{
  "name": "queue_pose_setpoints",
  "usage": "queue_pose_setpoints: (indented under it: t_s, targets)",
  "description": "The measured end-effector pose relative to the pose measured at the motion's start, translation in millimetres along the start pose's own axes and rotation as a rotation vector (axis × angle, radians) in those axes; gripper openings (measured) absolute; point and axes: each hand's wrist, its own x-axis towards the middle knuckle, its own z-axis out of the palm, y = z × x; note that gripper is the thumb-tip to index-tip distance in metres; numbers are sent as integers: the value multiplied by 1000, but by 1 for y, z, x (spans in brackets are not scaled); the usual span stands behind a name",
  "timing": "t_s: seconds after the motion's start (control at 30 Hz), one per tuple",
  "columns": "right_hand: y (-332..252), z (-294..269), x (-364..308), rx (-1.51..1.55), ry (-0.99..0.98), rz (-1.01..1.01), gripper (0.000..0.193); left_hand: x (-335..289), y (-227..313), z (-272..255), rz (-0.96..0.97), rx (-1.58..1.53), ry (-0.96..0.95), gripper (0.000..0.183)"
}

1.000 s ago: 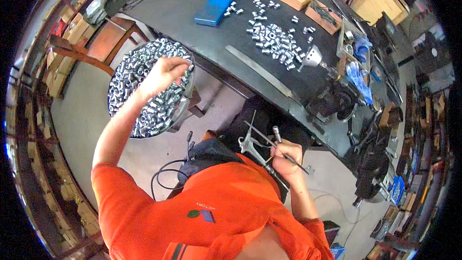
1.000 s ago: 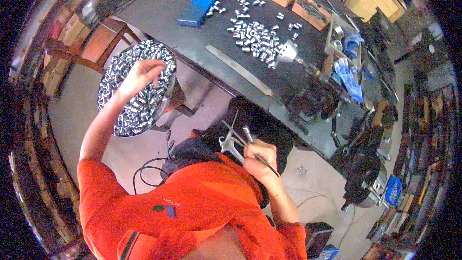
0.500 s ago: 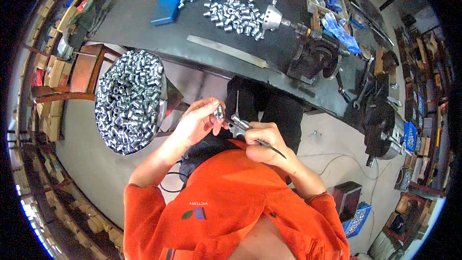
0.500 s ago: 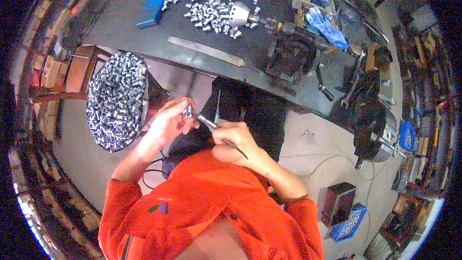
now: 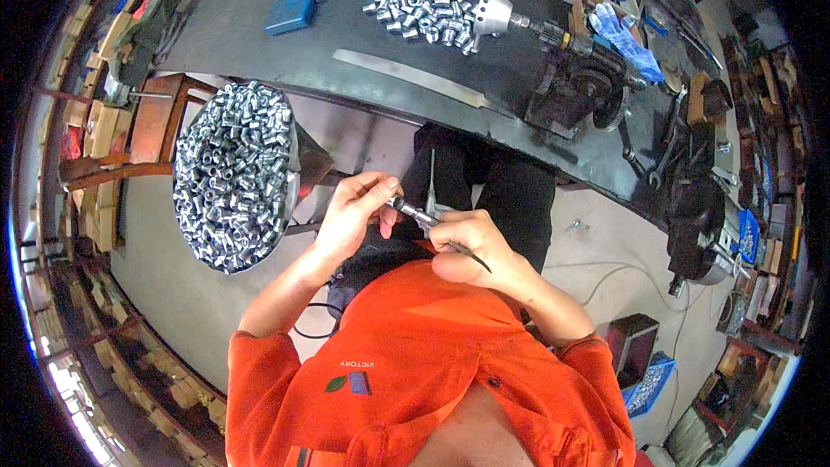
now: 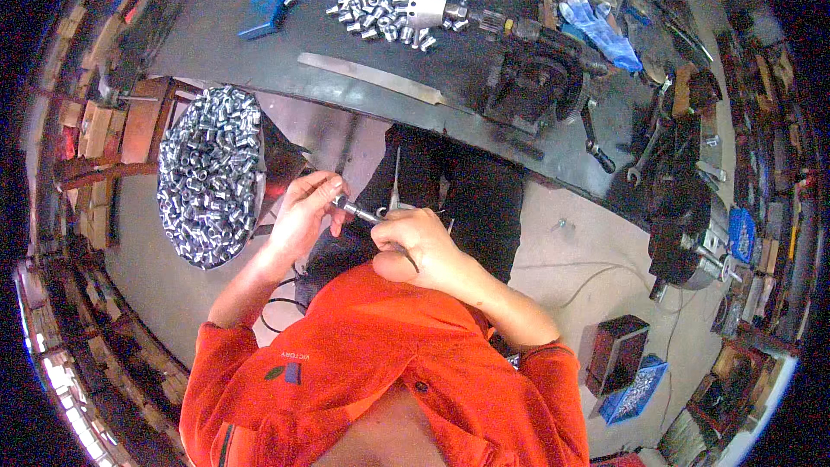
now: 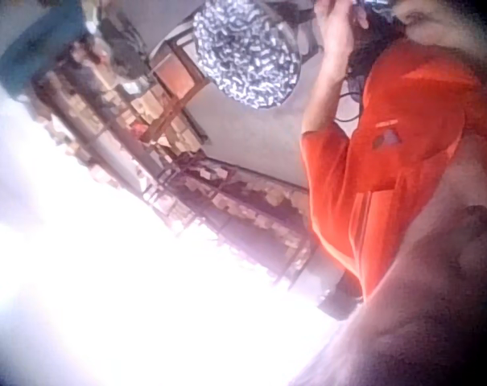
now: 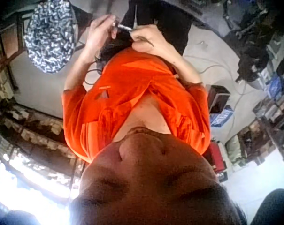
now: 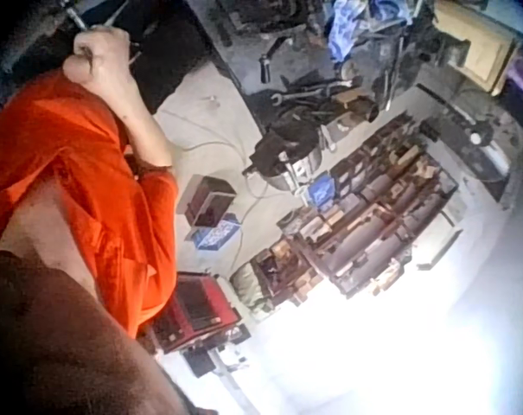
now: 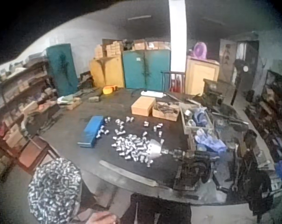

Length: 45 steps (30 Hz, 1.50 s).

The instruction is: The person picks up metal bolts from a round container and places them into a pile on a metal workbench.

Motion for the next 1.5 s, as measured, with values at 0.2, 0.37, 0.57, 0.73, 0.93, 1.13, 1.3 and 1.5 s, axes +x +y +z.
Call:
queue_pose_setpoints:
  t_s: [0.2,0.37,0.57,0.73,0.93,1.13,1.3,1.5]
  targets:
    - [1,5,2,-127,4,56,21,-4,14,13,146,273,-24,11]
    - [4,5,1,-129,3,63,21,-5,23,11,315,543,-143,20]
    - [3,6,1,-61,41,-2,23,-3,19,6,78,289,-233,15]
    - [-6,-11,-11,-18,86,41,24,6,27,-3,331,598,-18,13]
    - [-28,-23,-15,38,252,-281,34,16,21,-17,666,1156,145,21]
    - [-26,-21,-19,-49,241,-281,37,20,16,-19,740,1221,135,26]
    - [-26,-21,-17,-2,236,-277,35,21,17,-17,772,1258,113,28]
    - [-33,-28,-1,113,113,-72,28,25,14,-7,890,1325,32,24]
